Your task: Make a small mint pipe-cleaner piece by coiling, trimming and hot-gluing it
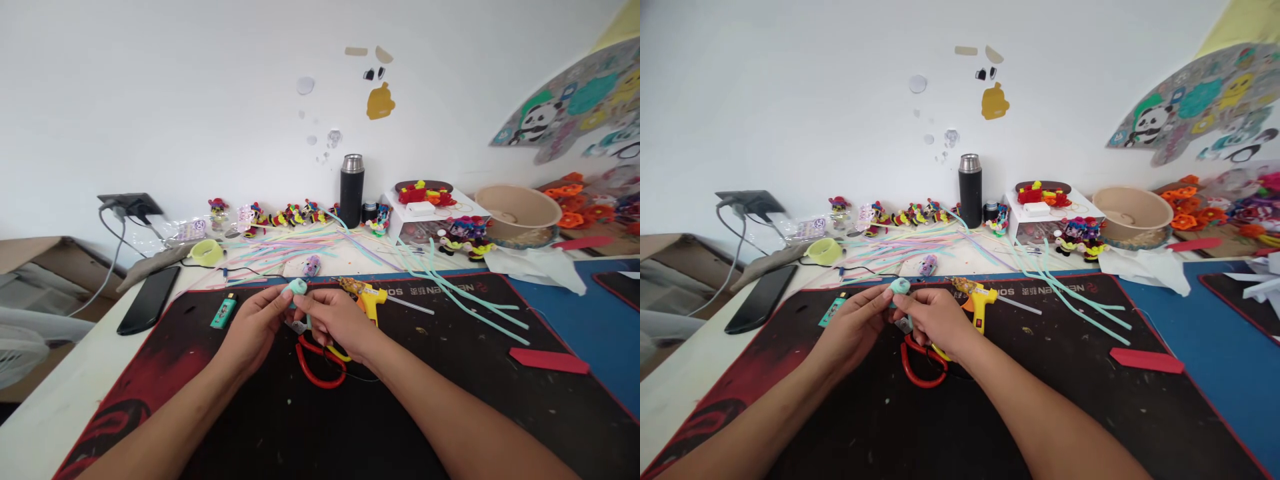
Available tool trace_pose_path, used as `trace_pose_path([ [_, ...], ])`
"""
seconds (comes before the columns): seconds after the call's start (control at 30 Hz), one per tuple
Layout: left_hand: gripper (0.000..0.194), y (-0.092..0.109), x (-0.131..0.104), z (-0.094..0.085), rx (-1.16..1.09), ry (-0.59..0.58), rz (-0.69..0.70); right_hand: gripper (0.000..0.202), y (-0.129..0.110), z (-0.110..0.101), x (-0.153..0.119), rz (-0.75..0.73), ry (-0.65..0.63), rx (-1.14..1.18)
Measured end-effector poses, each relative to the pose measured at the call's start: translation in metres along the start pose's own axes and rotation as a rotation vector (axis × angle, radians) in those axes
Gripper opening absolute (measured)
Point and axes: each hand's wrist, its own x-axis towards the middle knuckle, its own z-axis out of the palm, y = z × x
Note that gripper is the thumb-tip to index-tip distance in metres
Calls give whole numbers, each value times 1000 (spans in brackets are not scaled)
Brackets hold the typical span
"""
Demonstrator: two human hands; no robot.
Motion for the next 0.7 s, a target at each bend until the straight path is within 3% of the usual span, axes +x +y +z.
trace_pose_path([
  [0.4,28,6,4,-4,-93,-69,-105,46,-2,-2,-1,-56,-13,-32],
  [0.7,38,9,5,-9,-225,-56,-183,49,-4,-2,-1,-44,4,-28],
])
